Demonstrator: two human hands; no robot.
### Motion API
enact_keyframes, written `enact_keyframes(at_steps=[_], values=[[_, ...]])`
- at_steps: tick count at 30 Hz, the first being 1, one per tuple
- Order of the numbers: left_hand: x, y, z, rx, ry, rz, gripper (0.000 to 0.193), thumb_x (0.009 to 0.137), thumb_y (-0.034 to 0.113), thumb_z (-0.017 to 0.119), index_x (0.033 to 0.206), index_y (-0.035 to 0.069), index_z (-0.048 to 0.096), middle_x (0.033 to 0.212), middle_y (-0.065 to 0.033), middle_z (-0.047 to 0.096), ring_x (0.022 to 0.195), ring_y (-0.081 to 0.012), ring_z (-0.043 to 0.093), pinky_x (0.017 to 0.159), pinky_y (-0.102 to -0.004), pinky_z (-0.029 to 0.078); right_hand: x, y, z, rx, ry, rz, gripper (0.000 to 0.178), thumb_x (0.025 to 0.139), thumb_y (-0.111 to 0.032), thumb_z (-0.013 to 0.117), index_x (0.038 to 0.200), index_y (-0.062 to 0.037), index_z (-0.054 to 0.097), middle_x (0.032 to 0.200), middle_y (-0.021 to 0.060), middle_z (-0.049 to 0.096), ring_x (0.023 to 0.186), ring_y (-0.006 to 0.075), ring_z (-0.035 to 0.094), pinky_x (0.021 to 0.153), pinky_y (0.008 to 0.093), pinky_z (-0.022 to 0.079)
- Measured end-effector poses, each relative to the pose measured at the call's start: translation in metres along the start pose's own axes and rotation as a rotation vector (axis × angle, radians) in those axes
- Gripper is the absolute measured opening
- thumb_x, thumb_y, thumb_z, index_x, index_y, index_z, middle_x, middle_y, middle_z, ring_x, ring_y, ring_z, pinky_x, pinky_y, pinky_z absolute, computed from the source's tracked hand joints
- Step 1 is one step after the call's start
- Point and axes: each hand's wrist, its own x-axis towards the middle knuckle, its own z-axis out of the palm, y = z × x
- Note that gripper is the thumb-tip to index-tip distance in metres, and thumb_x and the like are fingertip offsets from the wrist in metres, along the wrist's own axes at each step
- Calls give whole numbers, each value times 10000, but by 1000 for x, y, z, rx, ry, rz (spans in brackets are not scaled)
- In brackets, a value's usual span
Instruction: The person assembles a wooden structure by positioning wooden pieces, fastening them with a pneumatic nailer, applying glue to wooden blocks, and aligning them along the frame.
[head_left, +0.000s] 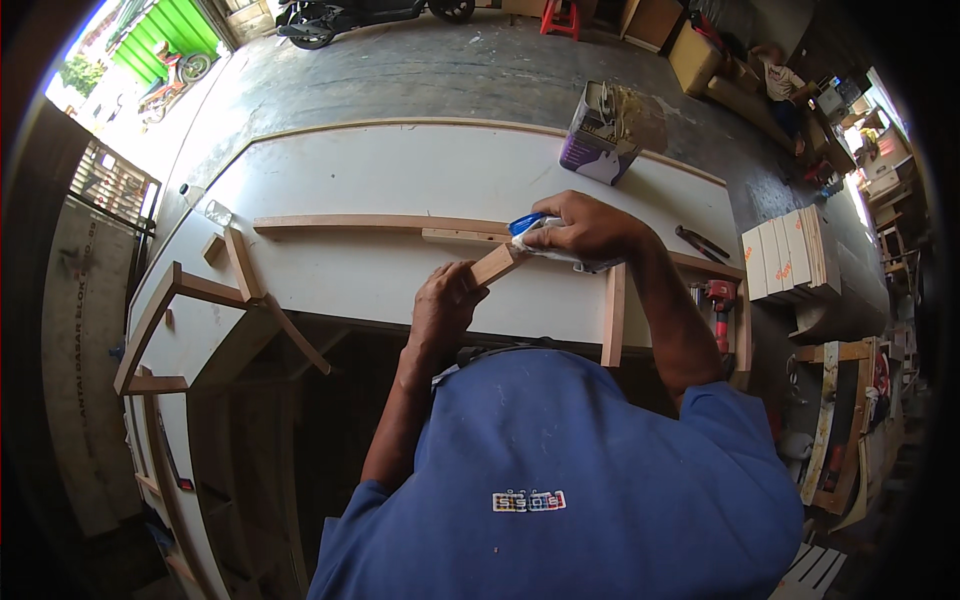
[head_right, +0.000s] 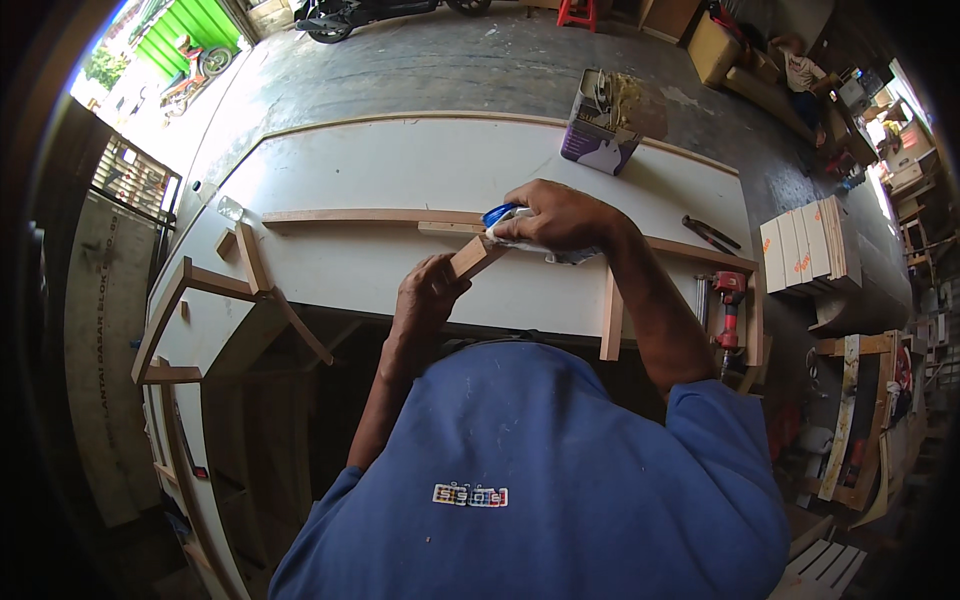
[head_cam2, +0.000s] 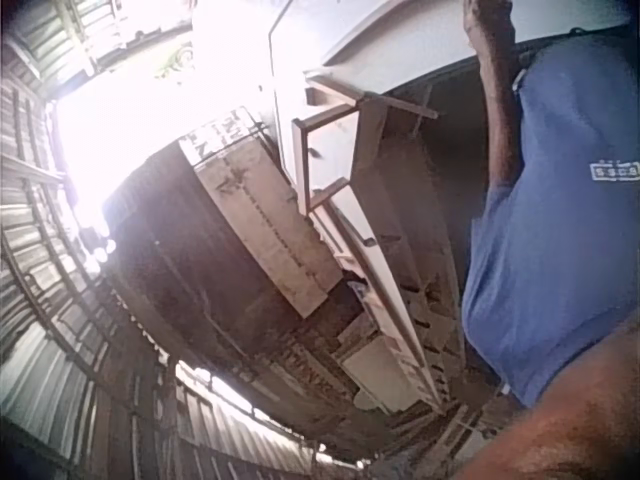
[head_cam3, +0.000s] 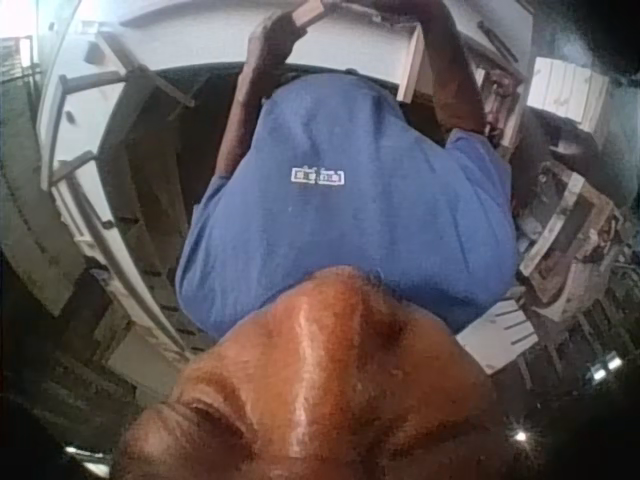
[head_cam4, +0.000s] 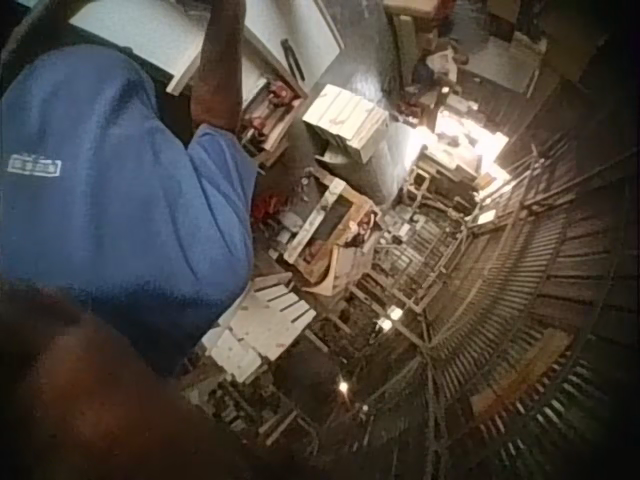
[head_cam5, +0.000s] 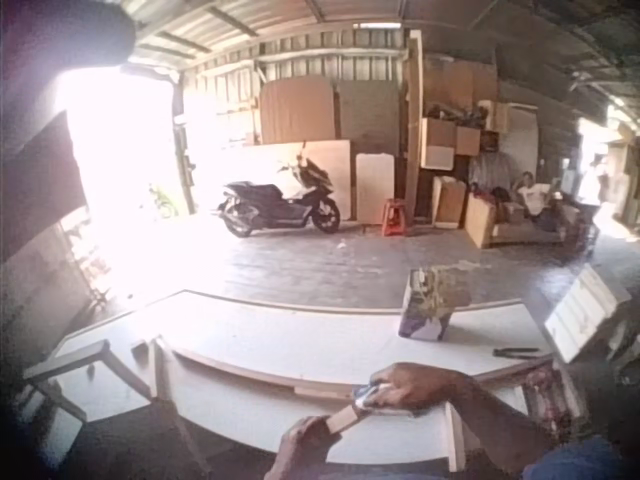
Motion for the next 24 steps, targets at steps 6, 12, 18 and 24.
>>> enact_keyframes(at_steps=[6,12,18,24], values=[[-1,3,-4,-22,-23,-10,320,849,115,766,1141,28,671,1022,-162,686,1001,-371,647,879,-454,524,7,-12,-2,-68,-51,116,374,945,-308,720,1103,32,717,931,141,739,845,178,647,810,344,504],[-1,-3,-4,-31,1,-4,323,847,123,771,1136,23,668,1033,-166,694,1018,-373,651,889,-451,529,7,4,3,-47,-6,79,370,950,-303,716,1094,37,716,918,143,738,832,177,646,798,348,503],[3,-12,-1,10,64,48,367,803,136,820,1126,35,679,979,-173,693,896,-370,678,803,-451,552,1,7,6,-23,-13,11,402,945,-335,712,1139,17,719,950,157,740,806,209,678,758,363,529],[4,-7,2,-21,50,-13,344,828,150,814,1116,16,683,919,-121,676,810,-253,658,753,-377,536,-3,19,1,17,31,54,387,944,-312,722,1095,43,714,923,158,738,831,190,657,791,344,511]])
